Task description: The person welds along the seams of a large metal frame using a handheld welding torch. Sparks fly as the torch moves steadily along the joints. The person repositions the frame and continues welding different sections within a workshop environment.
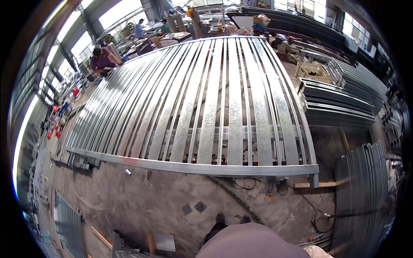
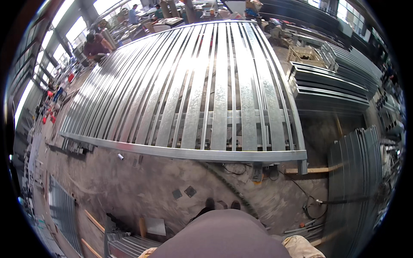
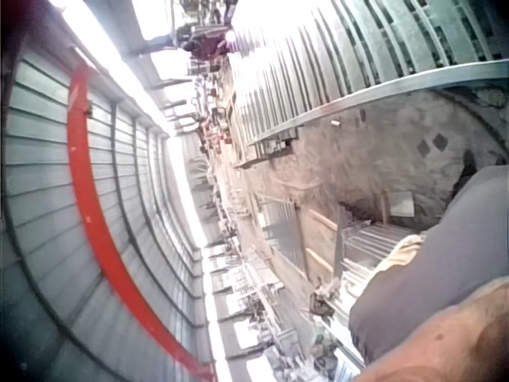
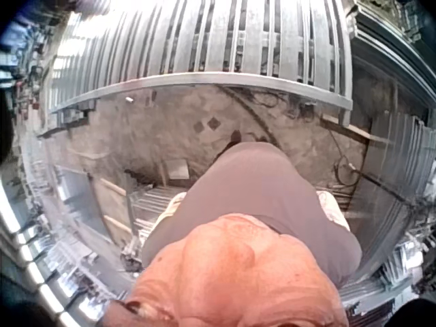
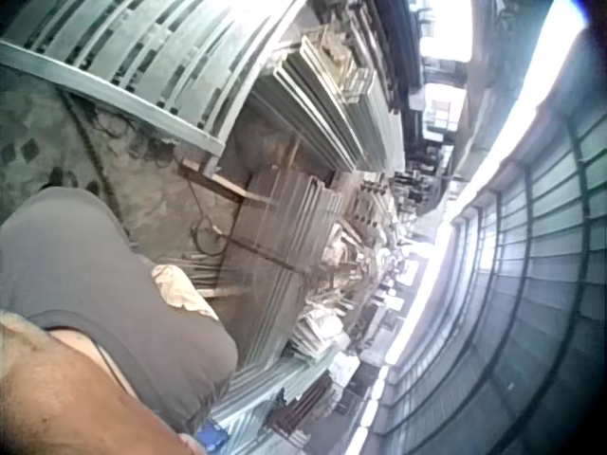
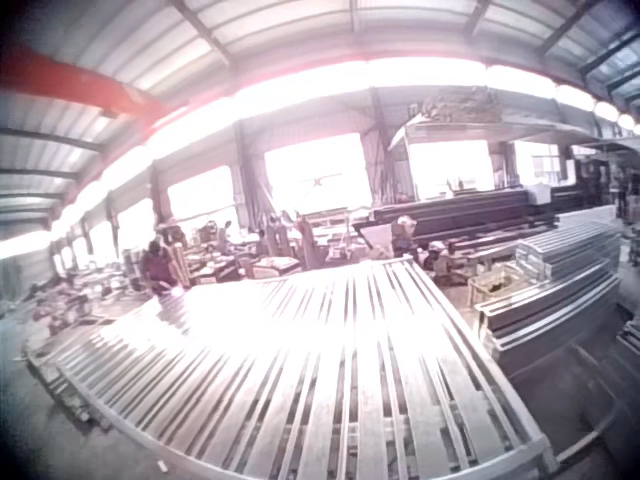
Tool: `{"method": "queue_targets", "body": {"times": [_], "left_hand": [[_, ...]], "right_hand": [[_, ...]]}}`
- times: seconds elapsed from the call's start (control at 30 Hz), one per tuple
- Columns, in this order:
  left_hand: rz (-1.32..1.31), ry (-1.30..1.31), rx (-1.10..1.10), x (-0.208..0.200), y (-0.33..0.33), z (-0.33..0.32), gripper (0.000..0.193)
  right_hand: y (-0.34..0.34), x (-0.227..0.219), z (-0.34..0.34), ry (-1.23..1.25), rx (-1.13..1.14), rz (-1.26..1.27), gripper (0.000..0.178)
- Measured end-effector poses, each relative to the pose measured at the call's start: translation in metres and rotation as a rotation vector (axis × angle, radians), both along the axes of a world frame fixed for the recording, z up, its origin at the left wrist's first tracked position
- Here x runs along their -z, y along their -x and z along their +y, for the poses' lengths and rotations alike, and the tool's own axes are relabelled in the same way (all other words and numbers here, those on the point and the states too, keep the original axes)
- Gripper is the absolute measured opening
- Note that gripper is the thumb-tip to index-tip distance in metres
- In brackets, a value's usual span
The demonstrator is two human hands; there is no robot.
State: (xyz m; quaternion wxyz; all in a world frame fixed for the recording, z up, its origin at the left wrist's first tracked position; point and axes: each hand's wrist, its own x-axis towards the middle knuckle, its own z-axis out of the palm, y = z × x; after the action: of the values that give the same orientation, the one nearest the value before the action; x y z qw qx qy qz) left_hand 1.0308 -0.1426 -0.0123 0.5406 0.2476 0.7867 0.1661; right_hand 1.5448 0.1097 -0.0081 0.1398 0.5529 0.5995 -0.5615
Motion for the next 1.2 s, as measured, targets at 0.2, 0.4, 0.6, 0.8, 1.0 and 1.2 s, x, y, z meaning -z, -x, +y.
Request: {"method": "queue_targets", "body": {"times": [0.2, 0.4, 0.6, 0.8, 1.0, 1.2], "left_hand": [[-0.131, 0.013, 0.345, -0.030, 0.040, 0.042, 0.029], [0.016, -0.067, 0.519, -0.035, 0.098, 0.107, 0.028], [-0.318, -0.437, 0.620, -0.025, 0.033, 0.236, 0.036], [-0.859, -0.147, 0.965, 0.010, 0.005, 0.278, 0.039], [-0.758, 0.000, 1.033, -0.013, 0.016, 0.300, 0.039], [-0.644, 0.004, 0.966, -0.007, 0.005, 0.306, 0.039]], "right_hand": [[-0.030, 0.032, -0.108, -0.029, 0.021, 0.190, 0.038], [0.057, -0.066, -0.074, -0.169, 0.136, -0.157, 0.038], [0.127, -0.048, -0.056, -0.295, 0.285, 0.204, 0.038], [0.155, 0.047, -0.068, -0.082, 0.360, 0.617, 0.036], [0.168, 0.066, -0.070, -0.071, 0.255, 0.506, 0.034], [0.186, 0.054, -0.059, -0.089, 0.217, 0.391, 0.034]]}}
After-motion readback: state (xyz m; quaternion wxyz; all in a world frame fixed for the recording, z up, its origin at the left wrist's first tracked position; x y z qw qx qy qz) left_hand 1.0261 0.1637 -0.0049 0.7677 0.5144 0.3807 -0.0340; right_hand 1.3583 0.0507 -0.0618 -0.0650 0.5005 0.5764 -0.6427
